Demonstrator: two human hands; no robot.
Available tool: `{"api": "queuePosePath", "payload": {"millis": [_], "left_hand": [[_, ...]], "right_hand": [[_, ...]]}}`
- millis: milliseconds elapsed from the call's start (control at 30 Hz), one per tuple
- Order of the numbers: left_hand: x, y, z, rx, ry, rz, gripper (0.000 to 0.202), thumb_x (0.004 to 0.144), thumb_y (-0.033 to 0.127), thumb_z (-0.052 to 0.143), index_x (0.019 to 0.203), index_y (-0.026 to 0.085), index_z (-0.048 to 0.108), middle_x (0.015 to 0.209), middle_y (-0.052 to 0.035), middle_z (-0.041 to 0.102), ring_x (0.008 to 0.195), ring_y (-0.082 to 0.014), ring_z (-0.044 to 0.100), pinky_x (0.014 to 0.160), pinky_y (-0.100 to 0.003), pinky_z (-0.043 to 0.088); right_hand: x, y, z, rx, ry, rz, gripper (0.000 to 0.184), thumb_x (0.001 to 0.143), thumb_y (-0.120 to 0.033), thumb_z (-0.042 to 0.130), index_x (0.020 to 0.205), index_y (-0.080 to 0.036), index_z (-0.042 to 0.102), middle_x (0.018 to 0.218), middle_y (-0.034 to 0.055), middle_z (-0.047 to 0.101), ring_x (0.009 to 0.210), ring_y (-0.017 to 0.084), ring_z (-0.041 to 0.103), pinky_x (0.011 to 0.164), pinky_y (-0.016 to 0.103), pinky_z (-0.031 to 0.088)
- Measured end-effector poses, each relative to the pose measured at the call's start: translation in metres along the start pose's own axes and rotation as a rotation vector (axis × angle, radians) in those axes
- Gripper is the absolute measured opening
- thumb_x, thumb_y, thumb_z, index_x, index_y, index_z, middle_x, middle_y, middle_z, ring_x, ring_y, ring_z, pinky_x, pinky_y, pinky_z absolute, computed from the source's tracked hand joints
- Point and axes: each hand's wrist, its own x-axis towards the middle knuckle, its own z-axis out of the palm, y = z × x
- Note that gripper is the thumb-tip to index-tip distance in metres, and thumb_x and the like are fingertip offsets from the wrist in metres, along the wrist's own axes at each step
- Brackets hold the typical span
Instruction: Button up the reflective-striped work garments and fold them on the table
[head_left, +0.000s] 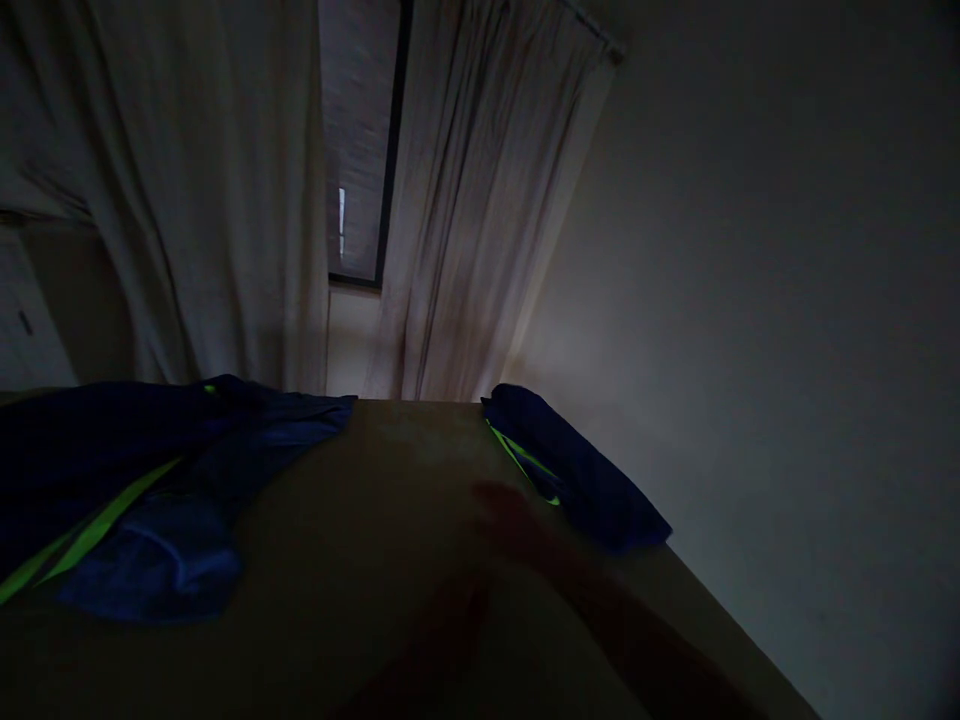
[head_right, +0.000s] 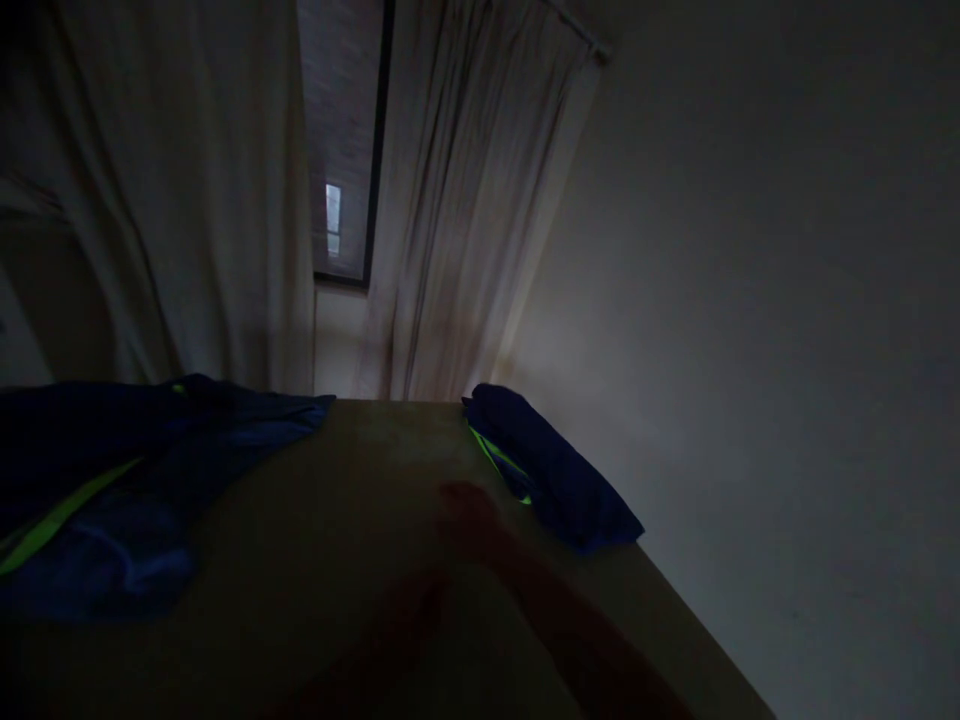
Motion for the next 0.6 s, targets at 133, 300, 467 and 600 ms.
{"api": "queuePosePath", "payload": {"millis": [133,300,467,600], "left_hand": [[-0.053,-0.05,-0.029,0.249,0.046,-0.021,0.039,0.096,0.046,0.044,0.121,0.031,0.07,0.136,-0.0057,0.068,0.127,-0.0248,0.059,0.113,-0.039,0.041],[-0.071,-0.026,-0.034,0.309,0.004,0.059,0.038,0.1,0.049,0.043,0.112,0.027,0.071,0.119,-0.0071,0.073,0.108,-0.0225,0.064,0.099,-0.036,0.046],[-0.072,0.0,-0.047,0.373,-0.036,0.195,0.037,0.101,0.045,0.043,0.091,0.021,0.069,0.089,-0.0038,0.07,0.082,-0.0166,0.058,0.078,-0.029,0.041],[-0.073,-0.002,-0.051,0.403,-0.017,0.198,0.038,0.1,0.045,0.043,0.086,0.02,0.067,0.077,-0.0003,0.063,0.069,-0.0132,0.051,0.066,-0.027,0.033]], "right_hand": [[-0.051,-0.023,0.089,0.057,-0.008,0.037,0.054,0.097,-0.04,0.061,0.148,-0.023,0.057,0.154,0.0109,0.053,0.141,0.029,0.052,0.117,0.045,0.043],[-0.06,-0.012,0.099,0.188,0.049,0.088,0.052,0.1,-0.046,0.053,0.147,-0.024,0.058,0.153,0.0097,0.055,0.142,0.028,0.05,0.12,0.048,0.039],[-0.054,-0.015,0.093,0.293,0.11,0.088,0.047,0.099,-0.048,0.053,0.138,-0.024,0.066,0.143,0.0111,0.063,0.133,0.029,0.058,0.115,0.051,0.044],[-0.062,-0.027,0.046,0.332,0.528,0.18,0.046,0.103,-0.051,0.044,0.127,-0.021,0.07,0.126,0.0137,0.071,0.117,0.028,0.066,0.104,0.049,0.053]]}}
